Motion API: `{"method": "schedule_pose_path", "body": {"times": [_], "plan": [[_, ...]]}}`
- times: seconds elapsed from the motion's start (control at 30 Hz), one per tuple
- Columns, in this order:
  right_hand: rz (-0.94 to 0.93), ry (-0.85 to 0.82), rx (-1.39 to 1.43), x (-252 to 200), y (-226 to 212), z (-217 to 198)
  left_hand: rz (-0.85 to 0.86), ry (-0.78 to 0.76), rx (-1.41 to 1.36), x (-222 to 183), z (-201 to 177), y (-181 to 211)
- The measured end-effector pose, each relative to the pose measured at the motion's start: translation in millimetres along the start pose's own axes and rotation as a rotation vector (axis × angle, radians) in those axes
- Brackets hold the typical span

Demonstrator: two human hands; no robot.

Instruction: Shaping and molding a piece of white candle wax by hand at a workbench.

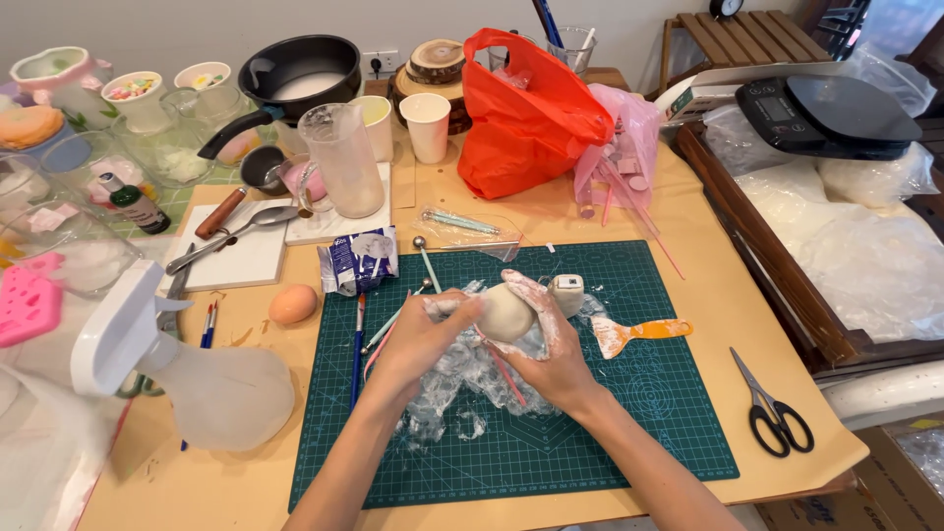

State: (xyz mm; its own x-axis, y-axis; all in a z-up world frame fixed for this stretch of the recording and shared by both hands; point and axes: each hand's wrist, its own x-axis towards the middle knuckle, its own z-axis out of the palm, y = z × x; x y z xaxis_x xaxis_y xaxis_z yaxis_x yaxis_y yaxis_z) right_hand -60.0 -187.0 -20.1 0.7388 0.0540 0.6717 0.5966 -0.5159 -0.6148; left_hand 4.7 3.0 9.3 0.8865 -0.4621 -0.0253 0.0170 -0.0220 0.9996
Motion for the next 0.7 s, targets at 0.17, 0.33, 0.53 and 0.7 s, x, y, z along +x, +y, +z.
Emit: {"method": "schedule_pose_path", "body": {"times": [0.17,0.33,0.53,0.7], "plan": [[0.017,-0.027,-0.006,-4,2,-1,0.008,0.031,-0.008,3,4,0],[0.008,-0.025,-0.023,-2,1,1,0.071,0.081,0.011,9,4,-6],[0.378,-0.012,0.731,1,4,13,0.096,0.171,0.350,13,4,29],[0.860,0.067,1.687,9,16,8,0.453,0.299,0.731,12,-2,30]]}}
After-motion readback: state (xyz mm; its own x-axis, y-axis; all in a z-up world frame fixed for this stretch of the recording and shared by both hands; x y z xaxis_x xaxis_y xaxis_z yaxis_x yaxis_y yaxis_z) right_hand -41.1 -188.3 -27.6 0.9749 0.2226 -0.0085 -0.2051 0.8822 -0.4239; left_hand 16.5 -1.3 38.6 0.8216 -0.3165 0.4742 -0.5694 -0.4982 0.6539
